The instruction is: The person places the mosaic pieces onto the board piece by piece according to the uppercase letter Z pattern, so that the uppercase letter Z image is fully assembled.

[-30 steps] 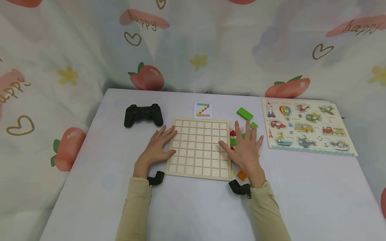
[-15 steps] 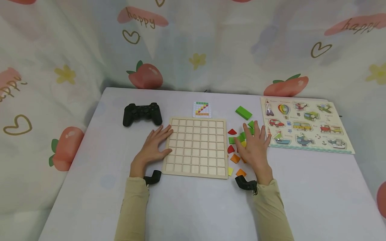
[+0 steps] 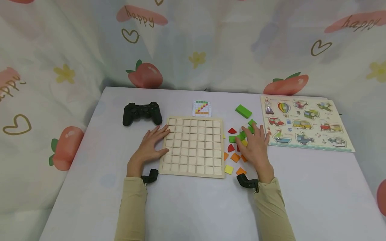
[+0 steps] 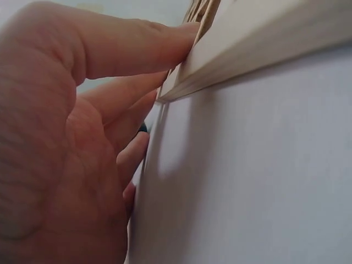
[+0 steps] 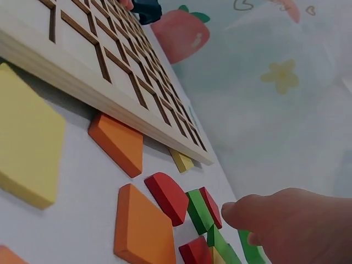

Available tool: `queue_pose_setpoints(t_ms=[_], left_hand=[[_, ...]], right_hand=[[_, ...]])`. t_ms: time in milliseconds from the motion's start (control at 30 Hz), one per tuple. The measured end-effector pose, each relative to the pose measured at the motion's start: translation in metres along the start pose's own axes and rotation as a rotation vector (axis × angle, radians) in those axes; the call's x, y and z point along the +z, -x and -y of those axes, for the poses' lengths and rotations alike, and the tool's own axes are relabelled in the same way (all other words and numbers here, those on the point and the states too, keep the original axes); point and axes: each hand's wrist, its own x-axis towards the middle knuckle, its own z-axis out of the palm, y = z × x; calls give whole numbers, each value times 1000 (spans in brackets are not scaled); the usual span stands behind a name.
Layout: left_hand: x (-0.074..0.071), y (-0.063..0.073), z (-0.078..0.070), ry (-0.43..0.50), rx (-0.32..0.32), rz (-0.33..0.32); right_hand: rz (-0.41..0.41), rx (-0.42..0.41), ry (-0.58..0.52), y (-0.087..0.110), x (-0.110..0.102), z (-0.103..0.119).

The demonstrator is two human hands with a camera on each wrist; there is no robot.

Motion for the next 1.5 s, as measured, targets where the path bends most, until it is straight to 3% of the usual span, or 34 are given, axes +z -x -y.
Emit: queue_pose_setpoints(t_ms=[667,900,1000,1267,1500], left_hand=[[-8,10,13,-11,-39,-2],[-9,10,10,0,-48,2],[-9,11,11,-11,-45,2],[-12,13,13,-14,-39,9],[-10,12,12,-8,-55,18]], right_hand=[[-90,-85,-65,0,6,0],[-154,50,-73,-8,-3,-8],[-184,112,-28,-17,-6,-12],[-106,221,94,-38,-8,-20],[-175,288,-16,-44,-3,-21]])
